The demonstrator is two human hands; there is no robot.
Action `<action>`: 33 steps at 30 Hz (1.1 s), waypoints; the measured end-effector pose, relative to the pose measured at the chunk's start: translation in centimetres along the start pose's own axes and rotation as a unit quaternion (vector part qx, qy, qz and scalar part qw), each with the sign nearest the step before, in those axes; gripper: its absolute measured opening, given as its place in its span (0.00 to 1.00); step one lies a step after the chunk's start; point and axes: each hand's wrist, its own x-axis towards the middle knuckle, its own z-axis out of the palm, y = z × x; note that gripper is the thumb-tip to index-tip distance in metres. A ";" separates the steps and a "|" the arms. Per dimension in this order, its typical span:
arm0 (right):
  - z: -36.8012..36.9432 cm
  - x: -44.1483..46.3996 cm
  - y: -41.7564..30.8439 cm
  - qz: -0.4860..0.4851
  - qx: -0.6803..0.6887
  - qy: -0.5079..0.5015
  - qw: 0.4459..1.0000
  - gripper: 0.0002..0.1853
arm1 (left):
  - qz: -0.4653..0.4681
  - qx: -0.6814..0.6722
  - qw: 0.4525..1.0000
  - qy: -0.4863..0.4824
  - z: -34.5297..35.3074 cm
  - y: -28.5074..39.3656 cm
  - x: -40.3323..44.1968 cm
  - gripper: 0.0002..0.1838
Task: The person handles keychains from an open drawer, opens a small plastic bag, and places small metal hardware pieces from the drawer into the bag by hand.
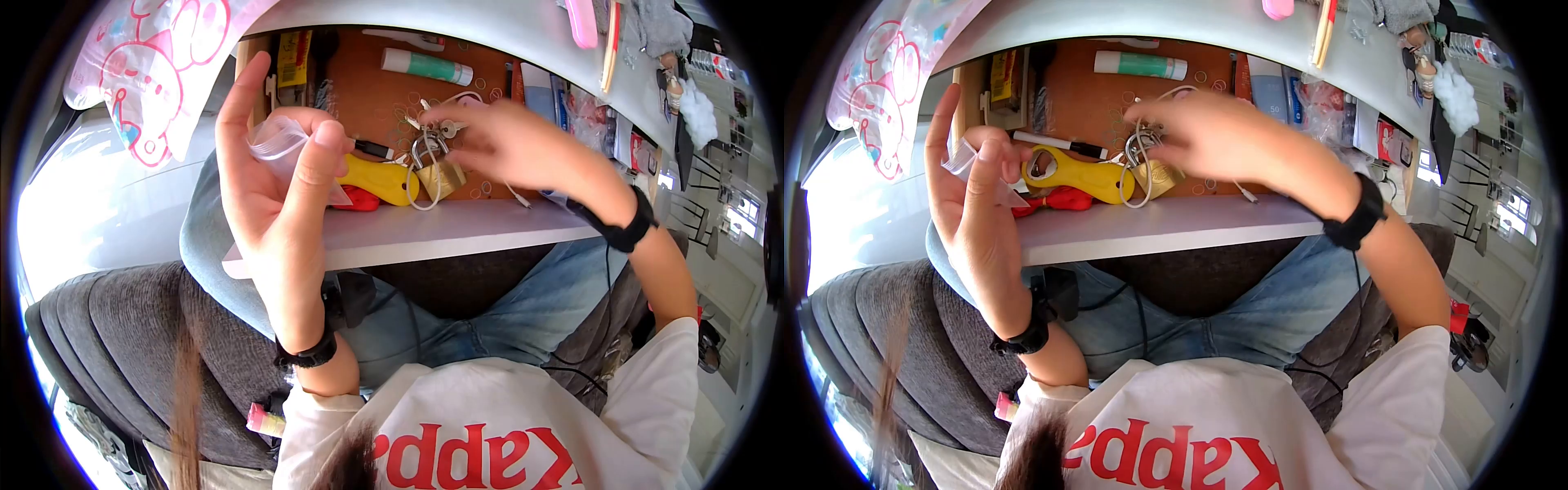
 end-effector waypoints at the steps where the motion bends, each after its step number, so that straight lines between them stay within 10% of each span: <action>1: 0.8 0.2 -1.3 -0.045 -0.062 -0.009 0.997 0.21 | 0.003 -0.004 1.000 0.004 -0.2 0.0 -0.1 0.31; 11: 4.6 5.1 -4.7 -0.096 -0.201 -0.073 0.972 0.16 | 0.023 -0.036 0.999 -0.002 -1.4 -0.2 0.1 0.32; 21: 2.1 5.5 -2.8 -0.072 -0.189 0.077 0.976 0.08 | 0.045 -0.024 0.999 -0.015 -1.7 -0.4 0.2 0.32; 26: 3.7 4.7 -3.5 -0.270 -0.191 -0.046 0.943 0.04 | 0.063 -0.013 0.998 -0.025 -1.8 -0.5 0.2 0.32; 33: 4.0 5.4 -2.5 -0.249 -0.229 -0.067 0.939 0.05 | 0.055 -0.017 0.998 -0.015 -1.8 -0.4 0.1 0.31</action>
